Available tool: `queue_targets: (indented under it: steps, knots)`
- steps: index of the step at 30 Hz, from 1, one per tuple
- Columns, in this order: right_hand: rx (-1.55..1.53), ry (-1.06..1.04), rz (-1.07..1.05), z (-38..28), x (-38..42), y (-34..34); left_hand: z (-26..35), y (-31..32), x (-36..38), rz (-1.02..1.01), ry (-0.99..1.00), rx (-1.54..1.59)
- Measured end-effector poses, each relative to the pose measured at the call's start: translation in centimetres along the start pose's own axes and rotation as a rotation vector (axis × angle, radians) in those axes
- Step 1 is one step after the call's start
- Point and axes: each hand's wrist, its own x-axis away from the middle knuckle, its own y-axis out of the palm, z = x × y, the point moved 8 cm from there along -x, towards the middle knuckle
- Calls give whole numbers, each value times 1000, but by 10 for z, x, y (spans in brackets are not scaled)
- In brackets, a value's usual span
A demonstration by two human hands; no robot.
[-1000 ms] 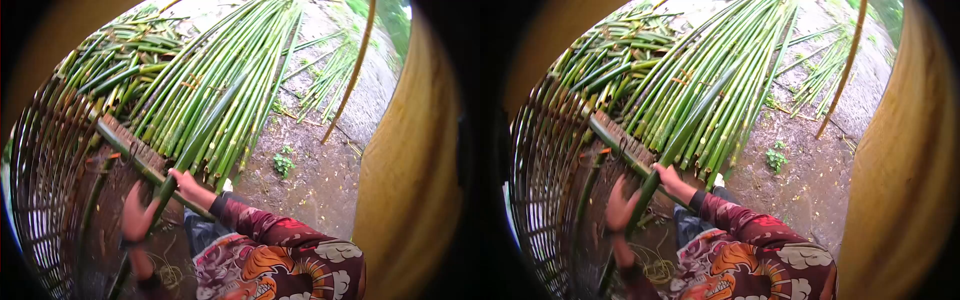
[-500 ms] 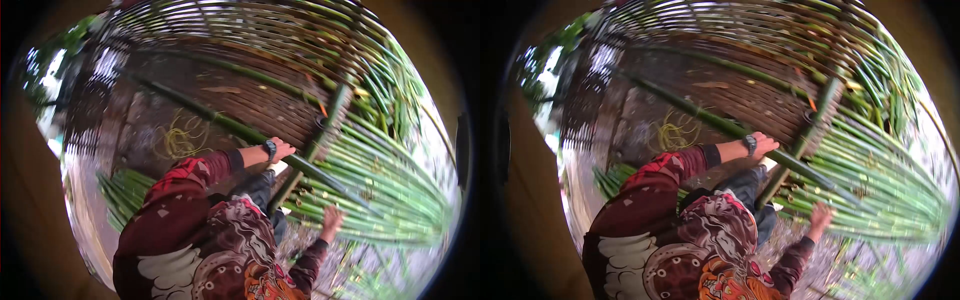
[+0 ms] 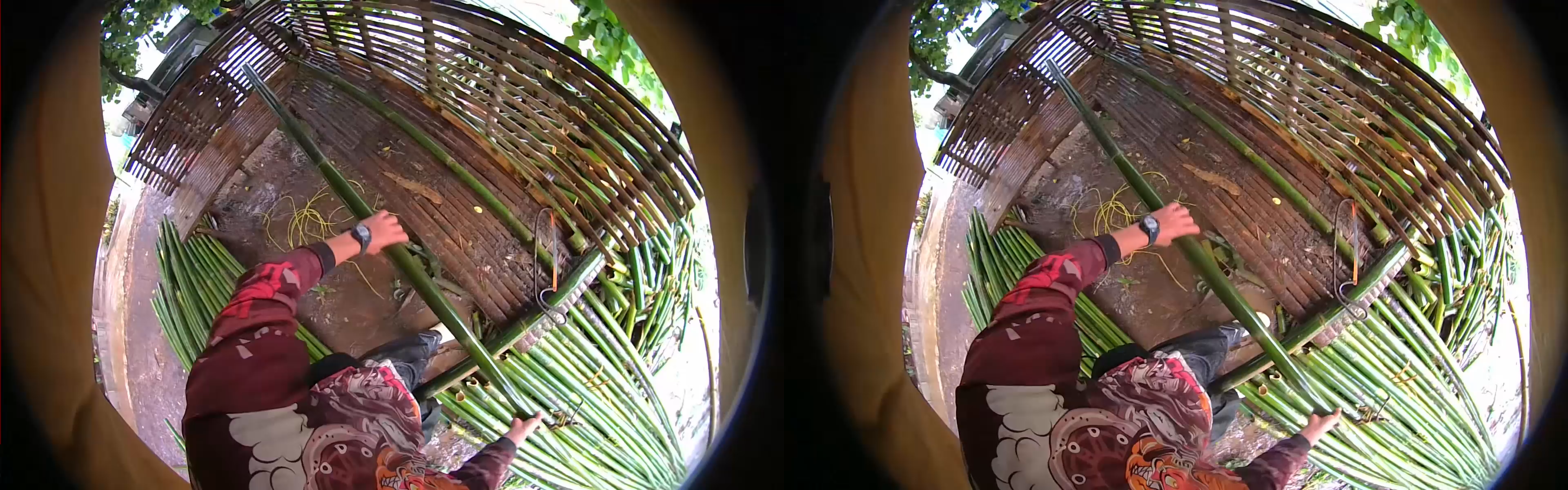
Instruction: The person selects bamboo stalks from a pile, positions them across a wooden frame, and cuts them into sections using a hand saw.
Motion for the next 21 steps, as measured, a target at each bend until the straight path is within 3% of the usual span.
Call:
queue_targets:
  steps: [1,3,4,5,7,8,9,11,12,14,15,16,17,18,20,21]
  knots:
    - [-34,5,-80,11,2,22,-24,18,-4,-49,-86,2]
    - [211,-37,-144,25,11,68,-42,5,-4,5,-183,-87]
    - [10,29,-91,41,23,95,-35,4,-11,14,-240,-34]
    - [-190,95,-45,57,40,130,-15,-2,-24,89,-204,-39]
    - [-236,85,7,77,82,198,41,-8,-60,125,-129,17]
    - [-197,83,-29,81,112,241,76,-12,-76,379,-80,-18]
    - [-157,75,-62,77,153,278,108,-13,-98,387,-64,-1]
    - [-176,113,-276,100,190,321,150,-17,-130,612,-133,105]
    - [-146,152,-332,99,218,331,139,-13,-151,516,-195,149]
    - [-97,141,-397,71,237,317,86,5,-180,271,-206,232]
    - [-139,78,-296,53,206,283,65,30,-183,393,-134,283]
    - [-62,18,-203,28,180,246,49,41,-184,286,-129,274]
    - [-130,30,-135,21,118,197,33,52,-184,173,-117,260]
    - [-155,20,-45,-8,109,183,22,55,-184,118,-102,259]
    - [-325,-30,-148,-44,49,155,8,58,-185,82,-68,274]
    - [-561,11,-113,-50,4,138,3,64,-187,82,-48,263]
